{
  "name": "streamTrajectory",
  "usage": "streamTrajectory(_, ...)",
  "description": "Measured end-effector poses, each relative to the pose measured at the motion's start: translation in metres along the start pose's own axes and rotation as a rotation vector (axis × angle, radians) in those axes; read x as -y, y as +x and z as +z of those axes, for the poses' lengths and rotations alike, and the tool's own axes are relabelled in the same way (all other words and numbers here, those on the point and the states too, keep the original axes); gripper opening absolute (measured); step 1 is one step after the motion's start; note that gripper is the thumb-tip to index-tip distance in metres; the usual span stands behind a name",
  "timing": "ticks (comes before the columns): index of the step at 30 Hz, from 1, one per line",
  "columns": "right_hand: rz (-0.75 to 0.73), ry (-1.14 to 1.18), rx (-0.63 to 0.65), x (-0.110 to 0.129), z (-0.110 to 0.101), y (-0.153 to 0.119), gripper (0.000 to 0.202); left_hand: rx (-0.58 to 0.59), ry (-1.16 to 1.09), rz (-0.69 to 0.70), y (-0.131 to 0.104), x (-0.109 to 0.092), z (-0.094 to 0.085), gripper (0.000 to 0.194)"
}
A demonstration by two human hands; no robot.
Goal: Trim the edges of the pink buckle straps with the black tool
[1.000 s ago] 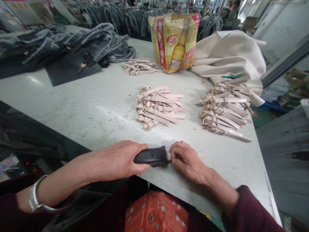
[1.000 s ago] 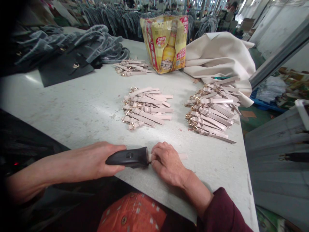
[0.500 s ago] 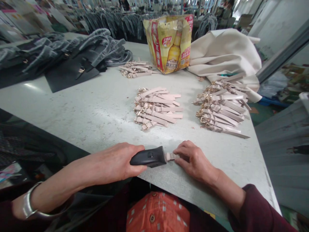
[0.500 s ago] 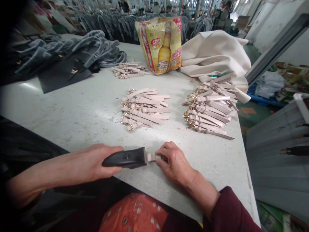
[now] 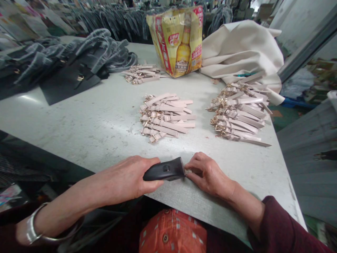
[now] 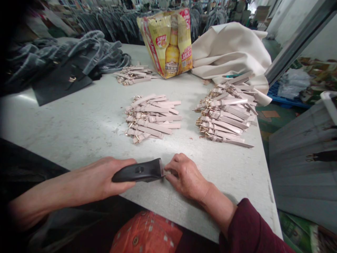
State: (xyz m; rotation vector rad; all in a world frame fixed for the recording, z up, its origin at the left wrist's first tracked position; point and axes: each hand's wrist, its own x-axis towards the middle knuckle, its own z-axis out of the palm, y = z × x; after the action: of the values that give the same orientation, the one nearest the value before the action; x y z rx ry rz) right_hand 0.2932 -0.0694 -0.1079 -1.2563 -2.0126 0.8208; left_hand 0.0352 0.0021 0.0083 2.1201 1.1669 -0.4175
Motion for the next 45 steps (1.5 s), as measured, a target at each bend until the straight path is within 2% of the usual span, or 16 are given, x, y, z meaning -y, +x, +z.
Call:
streamTrajectory(3,0.008,0.008,-0.008,0.0,-0.001,0.001,0.016,-0.01,-0.016,-0.019,0.0,0.003,0.001,0.022)
streamTrajectory(9,-0.004,0.031,-0.004,-0.002,-0.001,0.001,0.018,0.039,-0.06,-0.049,-0.015,0.026,-0.006,0.027)
streamTrajectory(12,-0.002,0.031,-0.007,-0.004,0.0,0.001,0.019,0.03,-0.056,-0.047,-0.015,0.021,-0.007,0.027)
streamTrajectory(16,-0.01,0.016,-0.012,-0.004,0.0,0.002,0.022,0.005,-0.015,-0.019,-0.006,0.007,-0.005,0.02)
streamTrajectory(20,0.005,-0.013,-0.021,-0.004,-0.002,0.003,0.028,-0.03,0.008,-0.028,-0.001,0.012,-0.004,0.023)
streamTrajectory(23,0.016,-0.022,-0.033,-0.005,-0.001,0.003,0.032,-0.109,0.029,-0.083,-0.005,0.016,-0.008,0.031)
streamTrajectory(25,0.02,-0.015,-0.037,-0.005,0.0,0.003,0.035,-0.134,0.04,-0.092,-0.008,0.009,-0.01,0.034)
streamTrajectory(28,0.011,0.022,-0.037,-0.004,-0.001,0.004,0.035,-0.048,0.079,-0.055,-0.007,-0.014,-0.01,0.029)
streamTrajectory(32,0.034,0.062,-0.041,-0.003,-0.001,0.004,0.04,0.0,0.188,-0.024,0.002,-0.037,-0.008,0.024)
streamTrajectory(36,0.117,0.081,-0.051,-0.006,0.001,0.003,0.066,0.074,0.259,-0.025,0.005,-0.041,-0.018,0.024)
streamTrajectory(41,0.106,0.107,-0.004,-0.007,0.0,0.003,0.068,0.14,0.292,-0.019,0.007,-0.046,-0.033,0.022)
streamTrajectory(45,0.116,0.109,0.002,-0.006,-0.001,0.005,0.067,0.149,0.322,-0.026,0.016,-0.054,-0.034,0.026)
